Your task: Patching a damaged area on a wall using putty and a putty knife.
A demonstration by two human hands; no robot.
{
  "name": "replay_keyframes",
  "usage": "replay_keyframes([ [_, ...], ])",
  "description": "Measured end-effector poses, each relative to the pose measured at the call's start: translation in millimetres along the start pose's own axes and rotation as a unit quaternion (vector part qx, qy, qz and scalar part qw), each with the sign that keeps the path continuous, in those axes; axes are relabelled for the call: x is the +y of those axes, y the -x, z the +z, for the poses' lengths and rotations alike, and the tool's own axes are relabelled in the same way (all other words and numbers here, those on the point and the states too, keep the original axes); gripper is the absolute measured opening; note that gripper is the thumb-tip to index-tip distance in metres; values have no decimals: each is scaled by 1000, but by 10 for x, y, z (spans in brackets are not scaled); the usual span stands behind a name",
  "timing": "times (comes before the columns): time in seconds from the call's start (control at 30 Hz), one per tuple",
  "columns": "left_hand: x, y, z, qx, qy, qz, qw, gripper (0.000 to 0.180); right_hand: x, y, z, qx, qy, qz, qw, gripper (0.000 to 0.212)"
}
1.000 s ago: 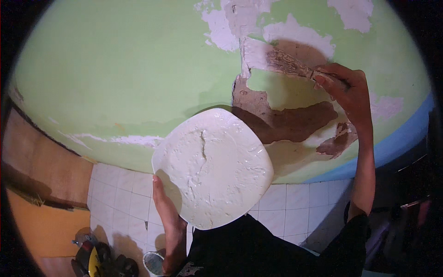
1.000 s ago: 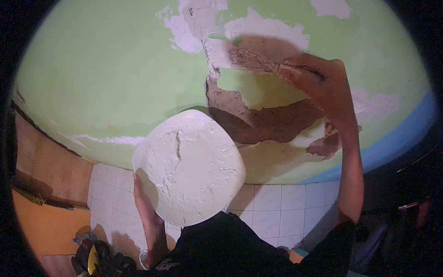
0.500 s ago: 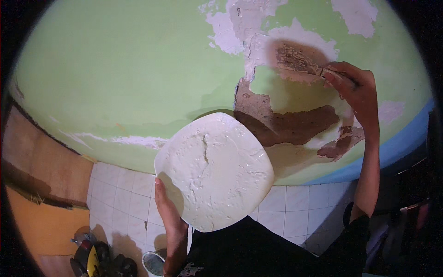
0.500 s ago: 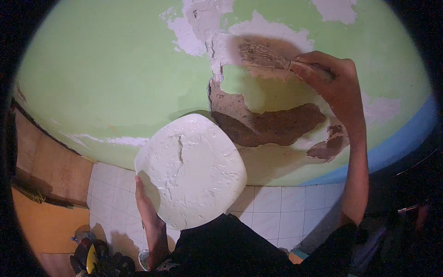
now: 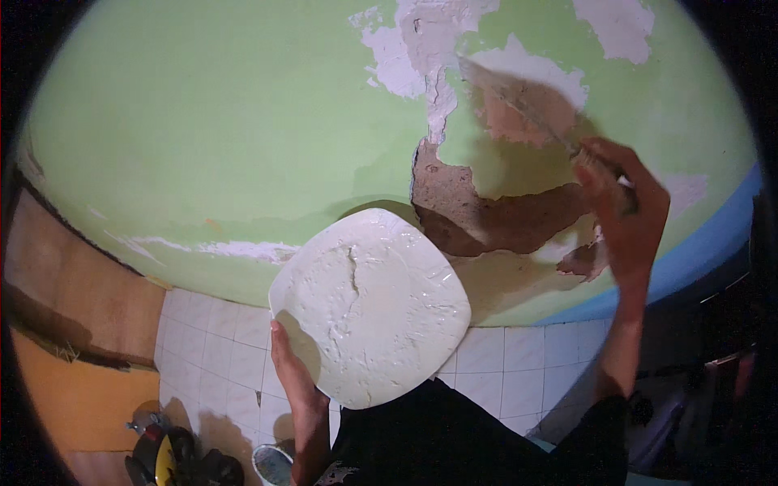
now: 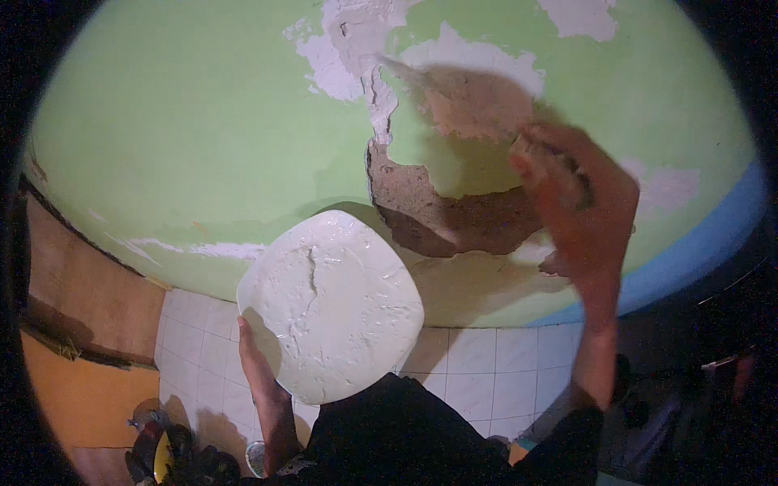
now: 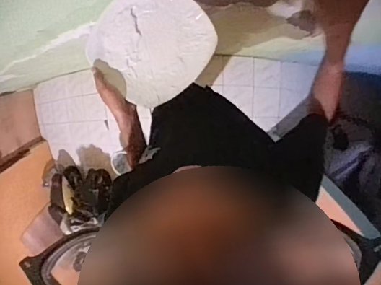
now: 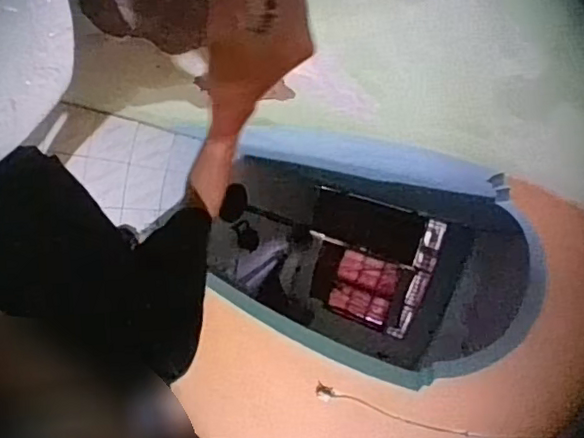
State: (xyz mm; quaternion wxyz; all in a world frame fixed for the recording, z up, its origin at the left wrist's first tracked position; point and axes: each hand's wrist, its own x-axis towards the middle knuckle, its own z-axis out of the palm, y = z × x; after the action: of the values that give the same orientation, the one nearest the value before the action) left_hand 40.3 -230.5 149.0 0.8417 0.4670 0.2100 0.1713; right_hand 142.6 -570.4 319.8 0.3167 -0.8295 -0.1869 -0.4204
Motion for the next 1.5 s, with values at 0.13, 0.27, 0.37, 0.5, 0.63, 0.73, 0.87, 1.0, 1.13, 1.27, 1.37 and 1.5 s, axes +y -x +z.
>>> replay_keyframes([
  [0.13, -44, -7, 38, -3, 11, 8, 1000, 62, -109, 466, 318, 89, 27, 13, 996, 26],
  [0.27, -1, 79, 93, 22, -7, 22, 999, 62, -9, 742, 749, 158, 6, 54, 986, 30],
  [0.37, 33, 145, 138, 22, 7, 28, 999, 63, 101, 771, 992, 195, 4, 64, 979, 31],
  [0.5, -88, 119, 31, 34, -9, 39, 999, 64, 167, 603, 1151, 231, -9, 24, 973, 32],
  [0.63, -96, 141, 33, 74, -41, 47, 995, 65, 195, 394, 1206, 268, -32, 20, 963, 34],
  [0.73, -98, 147, 55, 79, -39, 49, 995, 65, 206, 338, 1205, 289, -38, 50, 955, 34],
  [0.87, -133, 144, 43, 54, -21, 58, 997, 64, 161, 468, 1070, 301, -93, 116, 942, 35],
  [1.0, -121, 161, 13, 30, -10, 66, 997, 63, -91, 725, 797, 278, -318, 297, 857, 41],
  [1.13, -99, 195, 99, -4, -14, 71, 997, 61, -179, 841, 434, 228, -466, 363, 774, 46],
  [1.27, -84, 161, 57, -36, -14, 78, 996, 60, -117, 852, 488, 177, -409, 355, 822, 49],
  [1.37, -84, 79, -14, -55, -13, 70, 996, 60, -142, 714, 739, 185, -390, 350, 831, 51],
  [1.5, -12, 202, 95, -67, -31, 85, 994, 60, -77, 561, 841, 231, -345, 299, 859, 58],
])
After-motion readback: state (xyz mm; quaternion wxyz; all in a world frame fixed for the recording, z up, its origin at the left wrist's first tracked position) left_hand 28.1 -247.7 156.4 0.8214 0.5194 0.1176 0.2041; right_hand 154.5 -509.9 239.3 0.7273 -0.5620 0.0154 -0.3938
